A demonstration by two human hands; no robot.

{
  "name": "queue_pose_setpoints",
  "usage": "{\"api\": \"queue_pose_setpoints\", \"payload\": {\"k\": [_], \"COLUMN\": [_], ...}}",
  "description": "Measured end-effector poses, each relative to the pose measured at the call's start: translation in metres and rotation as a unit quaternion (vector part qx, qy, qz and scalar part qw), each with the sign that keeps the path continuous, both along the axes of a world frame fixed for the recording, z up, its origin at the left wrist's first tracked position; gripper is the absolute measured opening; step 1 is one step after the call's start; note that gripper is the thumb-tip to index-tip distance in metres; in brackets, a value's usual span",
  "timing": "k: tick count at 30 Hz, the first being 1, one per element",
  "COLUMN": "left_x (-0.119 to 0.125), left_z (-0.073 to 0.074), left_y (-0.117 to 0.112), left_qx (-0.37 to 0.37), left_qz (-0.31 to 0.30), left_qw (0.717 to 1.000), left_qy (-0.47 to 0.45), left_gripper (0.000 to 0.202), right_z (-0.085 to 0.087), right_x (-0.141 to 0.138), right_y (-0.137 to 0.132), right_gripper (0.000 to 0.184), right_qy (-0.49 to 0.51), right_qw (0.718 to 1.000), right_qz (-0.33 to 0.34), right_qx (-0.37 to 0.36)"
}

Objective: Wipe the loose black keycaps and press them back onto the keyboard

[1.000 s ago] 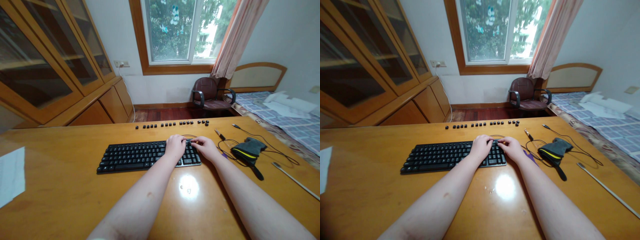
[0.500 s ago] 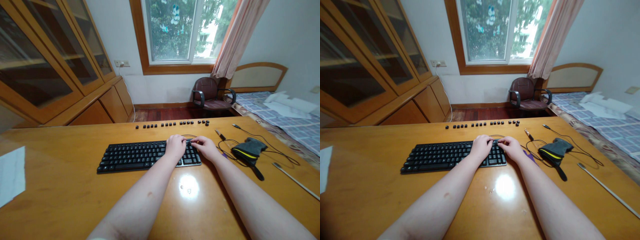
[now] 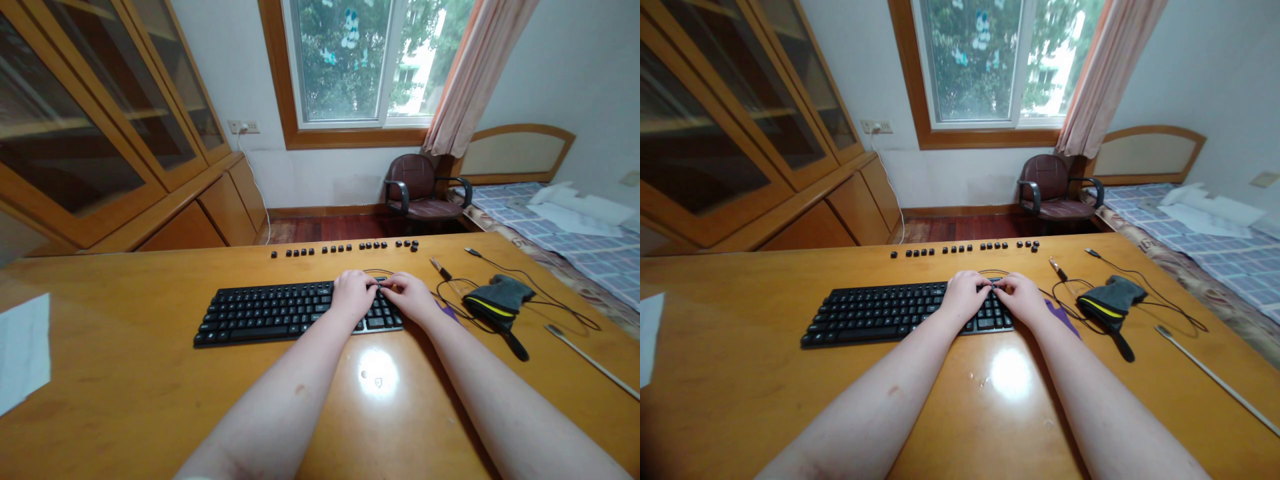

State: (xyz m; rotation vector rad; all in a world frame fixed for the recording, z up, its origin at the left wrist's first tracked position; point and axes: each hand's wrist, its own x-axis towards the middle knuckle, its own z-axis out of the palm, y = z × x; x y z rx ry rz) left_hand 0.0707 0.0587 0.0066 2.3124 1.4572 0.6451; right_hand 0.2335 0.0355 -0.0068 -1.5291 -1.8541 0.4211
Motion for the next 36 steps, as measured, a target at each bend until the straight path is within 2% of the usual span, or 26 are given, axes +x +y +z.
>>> {"api": "queue_pose_setpoints", "payload": {"k": [4,10,17,19,21,23,26,28,32,34,36], "left_x": [0.0,0.0,0.0,0.0,0.002,0.007,0.02,0.03,0.038,0.035,0.028], "left_z": [0.002,0.002,-0.002,0.002,0.008,0.015,0.027,0.035,0.042,0.036,0.024], "left_y": [-0.001,-0.003,-0.003,-0.004,-0.009,-0.018,-0.044,-0.068,-0.113,-0.129,-0.14], "left_qx": [-0.001,0.049,0.041,0.047,0.057,0.064,0.061,0.045,0.013,-0.016,-0.046], "left_qz": [-0.003,-0.04,-0.024,-0.001,0.016,-0.002,-0.083,-0.131,-0.25,-0.282,-0.285], "left_qw": [1.0,0.997,0.998,0.999,0.998,0.996,0.99,0.983,0.959,0.95,0.951], "left_qy": [0.004,0.036,0.03,0.027,0.034,0.058,0.096,0.121,0.13,0.131,0.107], "left_gripper": [0.02,0.018,0.02,0.023,0.025,0.026,0.028,0.027,0.031,0.033,0.033], "right_z": [-0.004,-0.016,-0.016,-0.013,-0.007,0.001,0.013,0.018,0.023,0.022,0.019], "right_x": [0.001,-0.003,-0.005,0.002,0.014,0.03,0.049,0.052,0.042,0.036,0.033], "right_y": [0.002,0.005,0.004,0.003,0.003,0.002,-0.002,-0.006,-0.011,-0.009,-0.004], "right_gripper": [0.02,0.021,0.024,0.028,0.03,0.029,0.026,0.028,0.027,0.023,0.023], "right_qy": [0.033,0.063,0.121,0.128,0.084,-0.008,-0.164,-0.227,-0.271,-0.285,-0.275], "right_qw": [0.999,0.995,0.988,0.986,0.983,0.974,0.953,0.943,0.942,0.94,0.946], "right_qz": [-0.01,-0.063,-0.067,-0.098,-0.16,-0.226,-0.256,-0.234,-0.126,-0.112,-0.127], "right_qx": [-0.01,-0.035,-0.062,-0.042,-0.016,0.006,-0.018,-0.073,-0.151,-0.151,-0.116]}}
